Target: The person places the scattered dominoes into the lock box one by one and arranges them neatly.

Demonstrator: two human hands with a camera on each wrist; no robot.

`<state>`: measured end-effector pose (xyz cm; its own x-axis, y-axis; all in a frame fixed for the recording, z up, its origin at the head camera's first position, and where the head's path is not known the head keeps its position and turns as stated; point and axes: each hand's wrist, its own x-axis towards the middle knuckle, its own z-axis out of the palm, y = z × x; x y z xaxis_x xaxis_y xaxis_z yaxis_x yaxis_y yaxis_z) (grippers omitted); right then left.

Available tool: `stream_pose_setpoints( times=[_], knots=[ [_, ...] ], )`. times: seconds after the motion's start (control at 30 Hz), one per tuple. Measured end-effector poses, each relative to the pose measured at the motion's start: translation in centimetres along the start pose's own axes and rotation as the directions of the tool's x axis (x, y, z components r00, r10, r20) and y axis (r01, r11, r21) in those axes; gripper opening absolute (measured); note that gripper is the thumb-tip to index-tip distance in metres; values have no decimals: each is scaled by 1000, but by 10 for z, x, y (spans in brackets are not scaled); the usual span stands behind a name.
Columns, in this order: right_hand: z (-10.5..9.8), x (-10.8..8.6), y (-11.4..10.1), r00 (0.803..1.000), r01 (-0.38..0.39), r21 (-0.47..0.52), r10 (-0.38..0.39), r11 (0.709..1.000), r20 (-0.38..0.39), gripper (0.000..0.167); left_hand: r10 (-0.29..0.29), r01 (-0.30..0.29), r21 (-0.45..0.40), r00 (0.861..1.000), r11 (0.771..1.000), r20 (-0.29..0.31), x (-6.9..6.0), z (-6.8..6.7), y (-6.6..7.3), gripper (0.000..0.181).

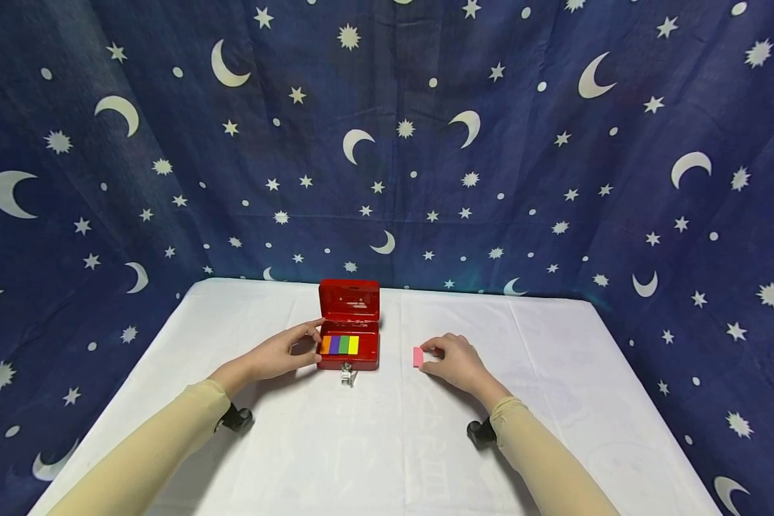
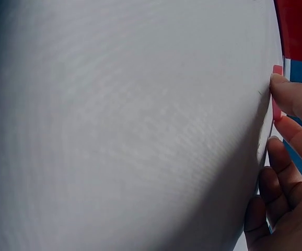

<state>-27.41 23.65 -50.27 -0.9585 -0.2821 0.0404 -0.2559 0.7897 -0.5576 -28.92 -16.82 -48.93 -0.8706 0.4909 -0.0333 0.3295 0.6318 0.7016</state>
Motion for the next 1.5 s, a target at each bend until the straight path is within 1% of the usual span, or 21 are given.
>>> stream_pose_setpoints(
  times=[0.3, 0.5, 0.73, 0.87, 1.0, 1.1, 1.2, 1.33, 1.5],
  knots=[
    [0, 1, -1, 1000, 6, -23, -6, 1000, -4, 37, 21, -21, 26, 1000, 999, -4, 2, 0, -3, 31],
    [1, 1, -2, 1000, 9, -32, -9, 999, -11, 36, 4, -4, 34, 1000, 999, -2, 1, 0, -1, 30],
    [-1, 3, 0, 1000, 6, -49, -8, 999, -28, 35, -5, 5, 29, 1000, 1000, -1, 4, -2, 5, 29],
    [-3, 4, -2, 999, -15, -18, 14, 1000, -50, 34, -2, 2, 17, 1000, 1000, -3, 4, -2, 5, 28],
    [-4, 4, -5, 998, -37, 20, 39, 999, -55, 37, -22, 22, 15, 1000, 1000, -2, 1, -1, 2, 26],
    [-3, 4, -7, 997, -34, 35, 36, 999, -63, 38, -31, 31, 18, 1000, 999, -2, -1, 1, -1, 25],
    [-3, 4, -11, 996, -22, 54, 26, 998, -80, 38, -23, 23, 16, 1000, 1000, -6, -3, 2, -2, 26],
    [-5, 7, -16, 996, -7, 64, 12, 998, -88, 37, -30, 30, 11, 1000, 1000, -6, -2, 1, 0, 26],
    [-8, 15, -23, 995, 8, 50, -3, 999, -96, 35, -28, 28, 13, 1000, 1000, -10, 2, 0, 1, 26]
  ],
)
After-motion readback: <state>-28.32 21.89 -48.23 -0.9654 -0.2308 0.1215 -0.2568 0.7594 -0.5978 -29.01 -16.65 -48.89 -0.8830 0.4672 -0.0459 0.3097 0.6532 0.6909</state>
